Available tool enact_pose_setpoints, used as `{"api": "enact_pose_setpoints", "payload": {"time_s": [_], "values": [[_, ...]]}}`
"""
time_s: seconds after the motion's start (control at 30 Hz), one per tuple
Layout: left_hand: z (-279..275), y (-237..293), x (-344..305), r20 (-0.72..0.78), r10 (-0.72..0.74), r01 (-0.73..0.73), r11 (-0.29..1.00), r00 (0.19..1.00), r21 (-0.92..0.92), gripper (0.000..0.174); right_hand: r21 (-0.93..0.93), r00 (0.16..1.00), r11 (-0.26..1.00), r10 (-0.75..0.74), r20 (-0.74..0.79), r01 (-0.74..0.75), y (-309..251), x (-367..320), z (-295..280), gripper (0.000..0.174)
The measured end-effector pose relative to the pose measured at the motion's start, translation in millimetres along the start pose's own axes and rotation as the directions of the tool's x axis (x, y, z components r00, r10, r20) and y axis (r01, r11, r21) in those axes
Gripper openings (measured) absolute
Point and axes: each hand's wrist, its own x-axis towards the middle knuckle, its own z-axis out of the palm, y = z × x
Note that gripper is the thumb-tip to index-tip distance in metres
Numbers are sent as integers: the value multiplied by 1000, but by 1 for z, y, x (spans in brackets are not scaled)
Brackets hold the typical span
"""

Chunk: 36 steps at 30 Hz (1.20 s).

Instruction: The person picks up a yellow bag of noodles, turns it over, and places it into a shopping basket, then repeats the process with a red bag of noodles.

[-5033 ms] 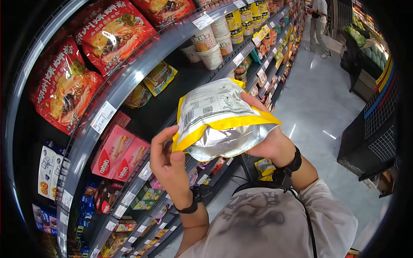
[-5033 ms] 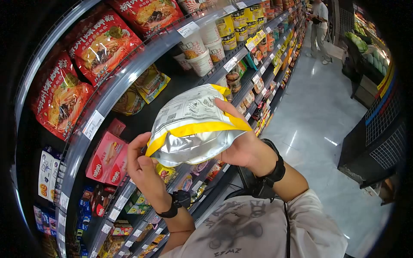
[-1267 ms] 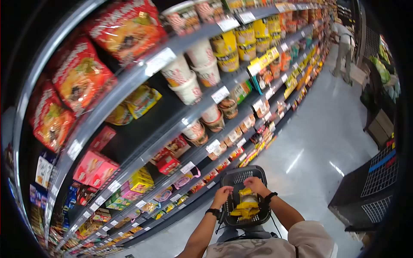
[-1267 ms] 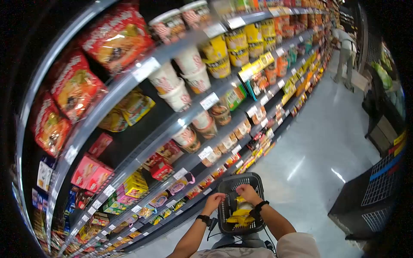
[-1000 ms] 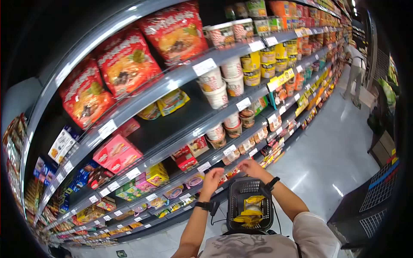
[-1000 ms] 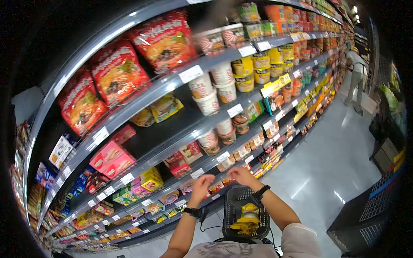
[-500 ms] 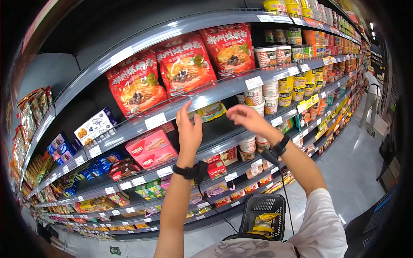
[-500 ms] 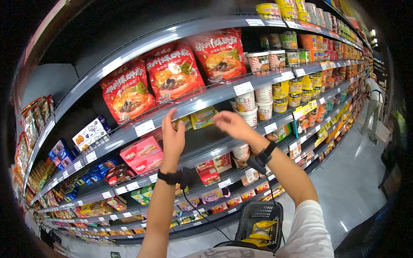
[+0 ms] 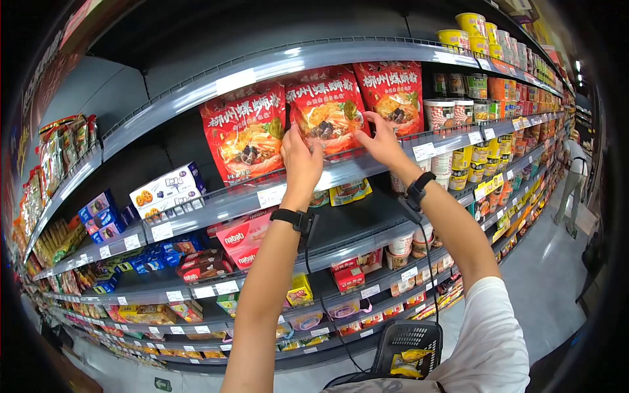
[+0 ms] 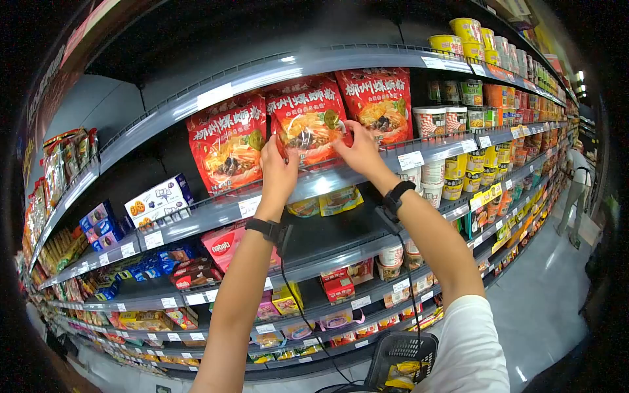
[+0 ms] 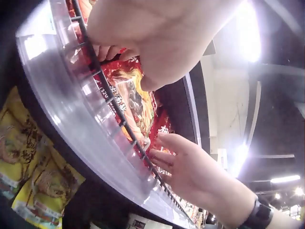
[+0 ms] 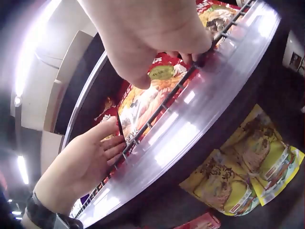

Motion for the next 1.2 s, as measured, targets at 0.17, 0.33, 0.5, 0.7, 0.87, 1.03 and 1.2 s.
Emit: {"api": "enact_pose_setpoints", "payload": {"time_s": [0.17,0.33,0.5,0.7,0.87,1.03,1.2], "values": [[3,6,11,35,-86,87,995,996,-42,75,-193,972,953,227,-64,-236,-8,4,28,85],[3,13,14,27,-143,142,990,989,15,86,-197,989,970,128,-77,-141,8,-3,41,71],[11,6,12,21,-109,105,986,994,132,95,-216,965,954,236,115,-208,1,2,25,36],[11,-2,11,96,-114,107,991,989,80,75,-49,977,986,165,137,-159,4,-2,20,18],[8,-15,15,134,-96,102,994,986,-44,46,167,965,970,140,222,-179,8,-4,10,22],[7,-5,14,153,-127,110,988,980,112,42,-26,999,999,23,29,-22,9,-7,13,22],[6,-4,16,150,-155,129,978,977,166,42,127,942,991,85,-324,-46,2,6,-10,34]]}}
